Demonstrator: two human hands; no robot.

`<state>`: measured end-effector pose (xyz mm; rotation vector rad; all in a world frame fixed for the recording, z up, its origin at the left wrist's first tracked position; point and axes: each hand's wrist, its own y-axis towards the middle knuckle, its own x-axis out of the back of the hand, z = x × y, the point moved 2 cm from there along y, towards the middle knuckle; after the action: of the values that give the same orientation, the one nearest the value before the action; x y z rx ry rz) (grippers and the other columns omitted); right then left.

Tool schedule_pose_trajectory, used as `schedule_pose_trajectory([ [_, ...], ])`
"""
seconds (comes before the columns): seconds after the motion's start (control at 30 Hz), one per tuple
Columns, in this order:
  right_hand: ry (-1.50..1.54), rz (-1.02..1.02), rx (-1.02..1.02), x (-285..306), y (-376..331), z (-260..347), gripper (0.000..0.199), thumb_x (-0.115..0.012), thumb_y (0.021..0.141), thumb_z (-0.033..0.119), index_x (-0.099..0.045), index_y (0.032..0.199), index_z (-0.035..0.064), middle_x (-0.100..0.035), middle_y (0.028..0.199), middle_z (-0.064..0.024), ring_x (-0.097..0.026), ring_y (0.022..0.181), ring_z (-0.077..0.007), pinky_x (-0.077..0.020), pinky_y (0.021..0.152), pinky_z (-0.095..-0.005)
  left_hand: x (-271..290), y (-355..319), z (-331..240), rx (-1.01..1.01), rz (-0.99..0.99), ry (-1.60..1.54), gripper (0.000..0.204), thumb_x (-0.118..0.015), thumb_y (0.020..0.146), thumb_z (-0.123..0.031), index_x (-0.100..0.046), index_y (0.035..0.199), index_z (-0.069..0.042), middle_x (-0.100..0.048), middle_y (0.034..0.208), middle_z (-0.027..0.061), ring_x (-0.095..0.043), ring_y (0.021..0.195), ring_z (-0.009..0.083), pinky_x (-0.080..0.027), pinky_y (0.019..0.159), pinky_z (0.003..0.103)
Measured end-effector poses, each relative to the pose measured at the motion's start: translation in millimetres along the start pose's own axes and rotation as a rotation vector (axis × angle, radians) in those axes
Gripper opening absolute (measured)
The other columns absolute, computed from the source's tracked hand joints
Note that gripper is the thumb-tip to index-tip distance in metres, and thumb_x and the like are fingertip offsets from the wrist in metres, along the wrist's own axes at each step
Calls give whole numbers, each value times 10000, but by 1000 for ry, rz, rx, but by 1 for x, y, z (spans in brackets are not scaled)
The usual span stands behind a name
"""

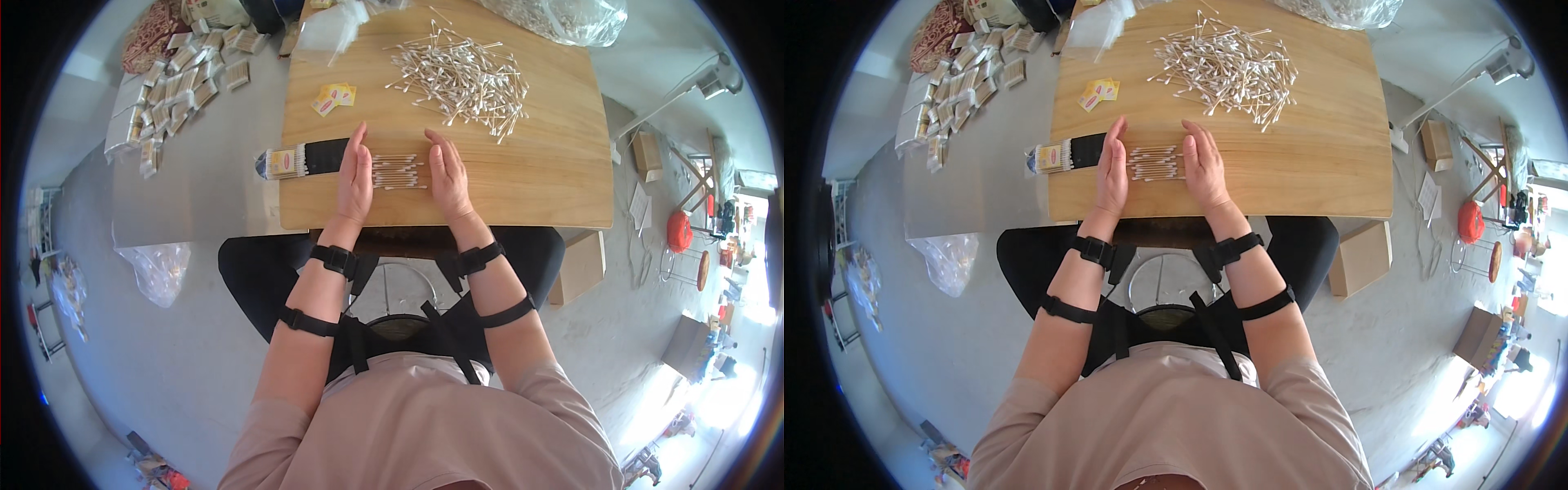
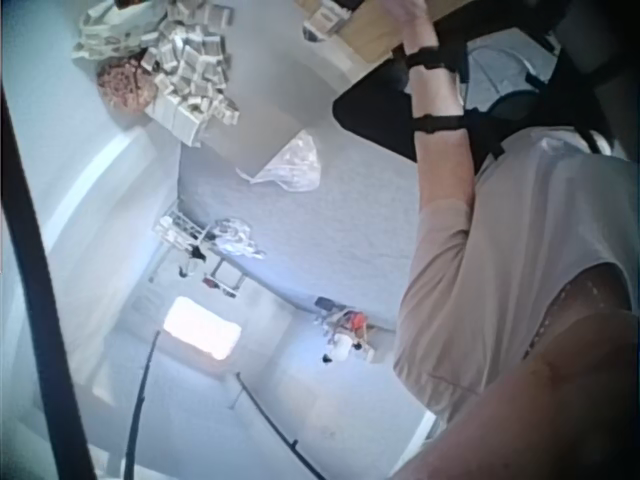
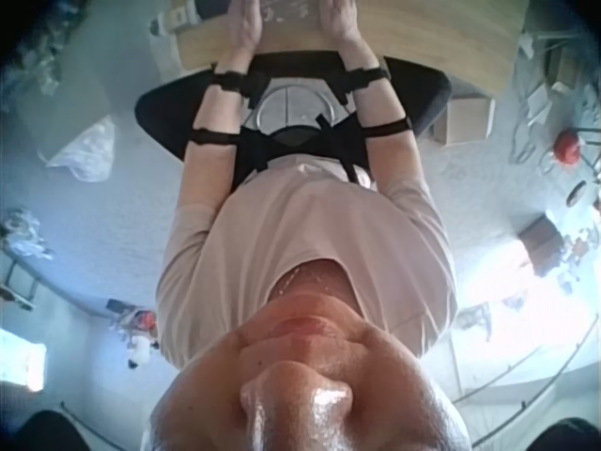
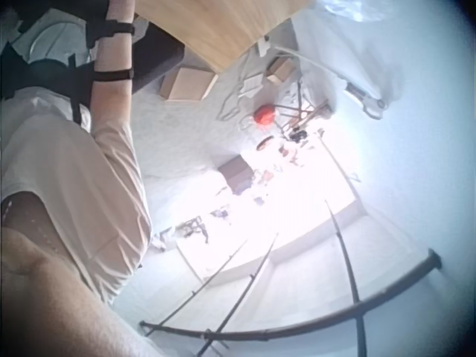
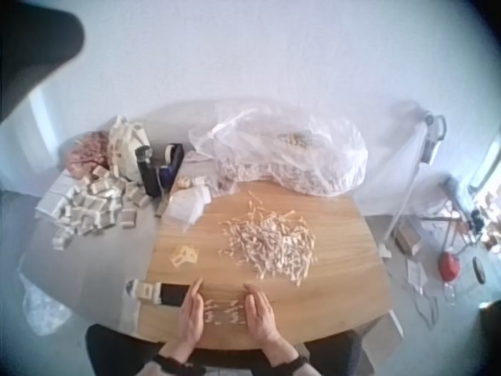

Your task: Arrange cotton swabs neatly into a alignment jig before packaging.

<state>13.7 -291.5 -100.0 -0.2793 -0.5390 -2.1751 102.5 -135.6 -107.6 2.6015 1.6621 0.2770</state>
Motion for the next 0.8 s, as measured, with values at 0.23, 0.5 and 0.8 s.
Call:
schedule_pose_trajectory([
  [0.23,133,18,14,-32,-7,13,413,-377,1081,285,-529,1307,-24,-583,1275,-222,-554,1202,-365,-430,1024,-391,-10,1,9,64,18,-270,664,-330,1067,-486,-337,1495,22,-384,1525,184,-349,1429,275,-241,1183,378],
  [0.5,157,8,-34,-43,-8,20,434,-359,1082,307,-530,1300,-27,-589,1269,-219,-558,1197,-368,-428,1024,-390,-15,1,14,72,-35,-417,651,-329,1068,-483,-354,1481,19,-406,1505,167,-366,1416,265,-245,1187,385],
  [0.8,319,-141,-192,1,-9,-17,393,-409,1070,280,-579,1237,-32,-631,1200,-188,-594,1120,-292,-442,990,-354,12,-6,-11,-377,256,633,887,-804,797,-260,-315,1514,-76,-380,1513,203,-356,1420,360,-307,1162,460],
])
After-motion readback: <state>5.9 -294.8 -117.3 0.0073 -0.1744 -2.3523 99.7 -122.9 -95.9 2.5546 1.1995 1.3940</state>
